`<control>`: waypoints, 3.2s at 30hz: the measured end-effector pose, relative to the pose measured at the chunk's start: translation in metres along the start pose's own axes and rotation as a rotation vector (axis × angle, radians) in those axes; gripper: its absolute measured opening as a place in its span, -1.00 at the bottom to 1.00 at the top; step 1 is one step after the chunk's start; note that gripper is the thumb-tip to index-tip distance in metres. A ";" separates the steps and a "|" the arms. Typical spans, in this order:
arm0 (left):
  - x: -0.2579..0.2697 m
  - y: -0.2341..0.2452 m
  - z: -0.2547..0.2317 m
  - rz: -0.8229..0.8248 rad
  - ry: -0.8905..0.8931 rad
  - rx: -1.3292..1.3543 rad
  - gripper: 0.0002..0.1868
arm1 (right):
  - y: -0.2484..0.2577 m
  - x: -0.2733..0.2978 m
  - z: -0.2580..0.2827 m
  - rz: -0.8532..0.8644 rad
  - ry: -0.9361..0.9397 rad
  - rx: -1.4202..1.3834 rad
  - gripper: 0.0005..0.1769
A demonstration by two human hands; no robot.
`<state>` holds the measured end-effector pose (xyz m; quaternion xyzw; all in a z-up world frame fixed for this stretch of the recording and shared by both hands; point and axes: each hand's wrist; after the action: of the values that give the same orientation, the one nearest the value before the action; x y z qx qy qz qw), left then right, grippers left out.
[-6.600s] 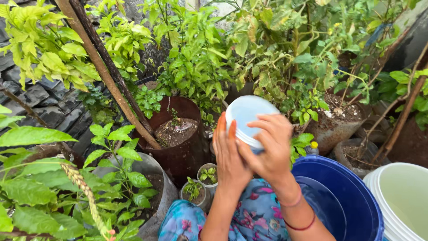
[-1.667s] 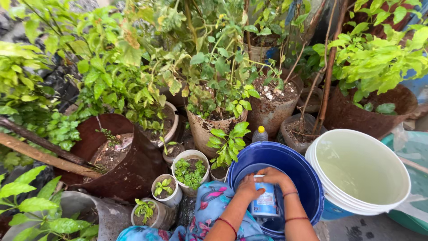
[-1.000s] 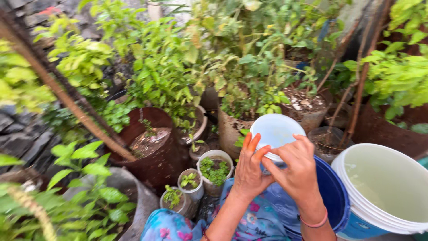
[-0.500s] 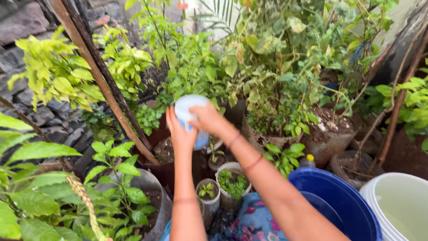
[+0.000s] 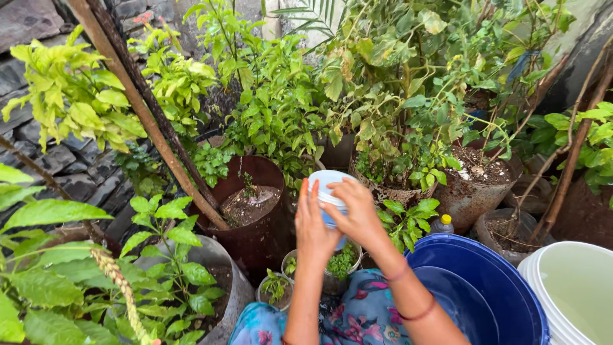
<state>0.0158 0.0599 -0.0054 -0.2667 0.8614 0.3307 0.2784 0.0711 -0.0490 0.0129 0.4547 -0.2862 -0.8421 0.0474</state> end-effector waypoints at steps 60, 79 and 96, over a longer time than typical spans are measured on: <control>0.226 -0.303 0.027 0.956 0.083 0.254 0.25 | 0.130 0.250 -0.250 0.582 -1.018 0.432 -0.42; 0.035 0.009 -0.108 -0.073 -0.487 0.239 -0.08 | 0.170 0.032 0.105 -0.313 0.207 0.306 -0.64; 0.019 -0.032 0.100 0.032 -0.120 -0.108 0.14 | -0.079 0.021 -0.066 0.241 -0.007 0.036 -0.63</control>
<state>0.0530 0.1056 -0.0939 -0.2471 0.8282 0.3966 0.3093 0.1256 -0.0196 -0.0720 0.4149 -0.3542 -0.8265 0.1392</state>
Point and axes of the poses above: each hand's wrist, its own x-axis away from the middle knuckle, its own y-axis out of the back of the hand, z = x × y
